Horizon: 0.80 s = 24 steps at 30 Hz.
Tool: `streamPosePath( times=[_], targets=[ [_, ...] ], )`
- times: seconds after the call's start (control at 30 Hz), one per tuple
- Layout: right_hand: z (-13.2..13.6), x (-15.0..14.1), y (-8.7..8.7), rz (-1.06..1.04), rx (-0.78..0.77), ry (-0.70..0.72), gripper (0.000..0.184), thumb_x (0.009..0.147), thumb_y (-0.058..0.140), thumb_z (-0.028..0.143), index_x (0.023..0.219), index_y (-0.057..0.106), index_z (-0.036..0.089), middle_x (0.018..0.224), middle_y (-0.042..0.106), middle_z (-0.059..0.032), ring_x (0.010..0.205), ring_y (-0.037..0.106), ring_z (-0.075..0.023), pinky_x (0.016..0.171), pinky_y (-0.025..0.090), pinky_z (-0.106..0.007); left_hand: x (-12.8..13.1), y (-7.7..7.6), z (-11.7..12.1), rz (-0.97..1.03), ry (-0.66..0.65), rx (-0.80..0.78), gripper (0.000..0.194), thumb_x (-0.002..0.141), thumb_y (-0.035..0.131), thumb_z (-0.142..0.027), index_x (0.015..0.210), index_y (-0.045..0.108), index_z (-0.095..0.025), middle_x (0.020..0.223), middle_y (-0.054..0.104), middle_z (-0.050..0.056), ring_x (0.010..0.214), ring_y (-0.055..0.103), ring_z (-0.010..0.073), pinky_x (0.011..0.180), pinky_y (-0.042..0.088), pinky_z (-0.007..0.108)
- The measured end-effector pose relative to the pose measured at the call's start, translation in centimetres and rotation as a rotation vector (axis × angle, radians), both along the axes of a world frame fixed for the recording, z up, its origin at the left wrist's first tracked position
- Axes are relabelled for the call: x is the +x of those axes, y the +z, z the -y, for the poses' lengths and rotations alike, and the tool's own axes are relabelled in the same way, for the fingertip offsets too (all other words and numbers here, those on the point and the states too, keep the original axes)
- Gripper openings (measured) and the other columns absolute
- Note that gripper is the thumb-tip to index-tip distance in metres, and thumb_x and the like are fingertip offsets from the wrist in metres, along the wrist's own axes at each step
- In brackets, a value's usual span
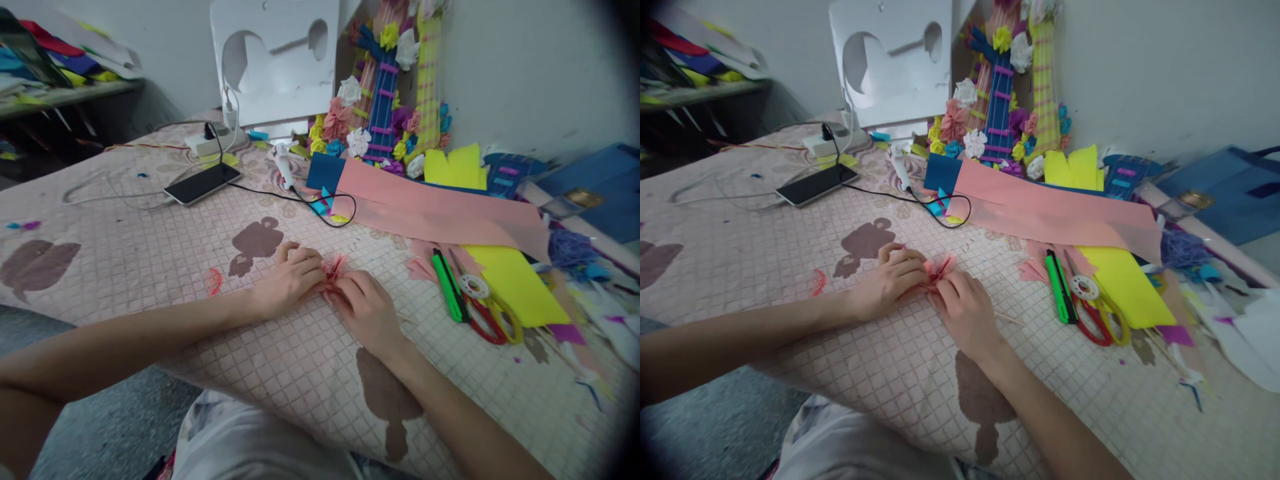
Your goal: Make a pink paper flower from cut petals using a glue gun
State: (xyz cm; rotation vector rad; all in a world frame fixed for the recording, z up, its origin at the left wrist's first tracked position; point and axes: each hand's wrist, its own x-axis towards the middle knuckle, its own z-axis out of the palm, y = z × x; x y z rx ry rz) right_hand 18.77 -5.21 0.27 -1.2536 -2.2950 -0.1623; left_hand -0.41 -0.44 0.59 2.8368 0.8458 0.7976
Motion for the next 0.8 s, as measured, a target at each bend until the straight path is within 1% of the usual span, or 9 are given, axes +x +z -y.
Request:
streamPosePath(
  times=[0.07, 0.23, 0.4, 0.5, 0.67, 0.73, 0.8],
  targets=[
    [0.0, 0.0, 0.1, 0.009, 0.003, -0.001, 0.017, 0.091, 0.05, 0.028, 0.085, 0.061, 0.016, 0.082, 0.06, -0.0062, 0.08, 0.054, -0.0183, 0.071, 0.045, -0.032, 0.1, -0.2, 0.0, 0.005, 0.01, 0.004, 0.021, 0.096, 0.04, -0.025, 0.089, 0.059, -0.018, 0.092, 0.064, 0.005, 0.103, 0.049, 0.0216, 0.096, 0.025, 0.046],
    [0.0, 0.1, 0.1, 0.041, 0.01, -0.004, 0.018, 0.091, 0.049, 0.028, 0.085, 0.061, 0.016, 0.083, 0.06, -0.0061, 0.08, 0.053, -0.0187, 0.072, 0.044, -0.033, 0.2, -0.4, 0.1, 0.014, 0.012, 0.004, 0.021, 0.096, 0.04, -0.026, 0.089, 0.059, -0.018, 0.093, 0.064, 0.005, 0.103, 0.049, 0.0214, 0.097, 0.024, 0.047],
    [-0.1, 0.1, 0.0, 0.064, 0.022, -0.018, 0.017, 0.091, 0.049, 0.025, 0.084, 0.061, 0.015, 0.082, 0.06, -0.0069, 0.08, 0.053, -0.0191, 0.071, 0.044, -0.033, 0.2, -0.4, 0.1, 0.057, 0.01, 0.018, 0.017, 0.094, 0.044, -0.028, 0.093, 0.059, -0.019, 0.095, 0.064, 0.005, 0.103, 0.049, 0.0209, 0.097, 0.024, 0.046],
    [-0.1, 0.0, 0.1, 0.069, 0.013, -0.018, 0.017, 0.091, 0.048, 0.025, 0.084, 0.06, 0.016, 0.083, 0.06, -0.0072, 0.08, 0.053, -0.0194, 0.071, 0.044, -0.034, 0.2, -0.3, 0.2, 0.061, 0.007, 0.024, 0.015, 0.094, 0.045, -0.026, 0.091, 0.059, -0.019, 0.094, 0.064, 0.004, 0.102, 0.05, 0.0204, 0.097, 0.024, 0.046],
    [0.2, 0.3, 0.7, -0.056, 0.008, -0.009, 0.015, 0.091, 0.048, 0.025, 0.087, 0.06, 0.017, 0.086, 0.06, -0.007, 0.081, 0.055, -0.0182, 0.069, 0.045, -0.032, 0.3, -0.3, 0.2, 0.052, 0.019, 0.023, 0.016, 0.094, 0.044, -0.024, 0.089, 0.058, -0.018, 0.094, 0.064, 0.004, 0.101, 0.05, 0.0205, 0.097, 0.024, 0.045],
    [0.7, 0.6, 0.9, -0.088, 0.034, -0.013, 0.012, 0.09, 0.05, 0.024, 0.085, 0.06, 0.018, 0.083, 0.059, -0.0058, 0.079, 0.055, -0.0174, 0.069, 0.045, -0.031, 0.3, -0.4, 0.2, 0.052, 0.021, 0.024, 0.014, 0.093, 0.045, -0.023, 0.089, 0.057, -0.018, 0.094, 0.063, 0.005, 0.102, 0.05, 0.0207, 0.096, 0.024, 0.045],
    [1.3, 0.8, 0.9, -0.058, 0.045, -0.014, 0.012, 0.088, 0.054, 0.026, 0.081, 0.06, 0.019, 0.077, 0.058, -0.0041, 0.075, 0.054, -0.017, 0.067, 0.044, -0.031, 0.3, -0.4, 0.2, 0.053, 0.02, 0.024, 0.013, 0.093, 0.046, -0.022, 0.088, 0.057, -0.018, 0.094, 0.063, 0.005, 0.102, 0.05, 0.0206, 0.096, 0.024, 0.045]
  ],
)
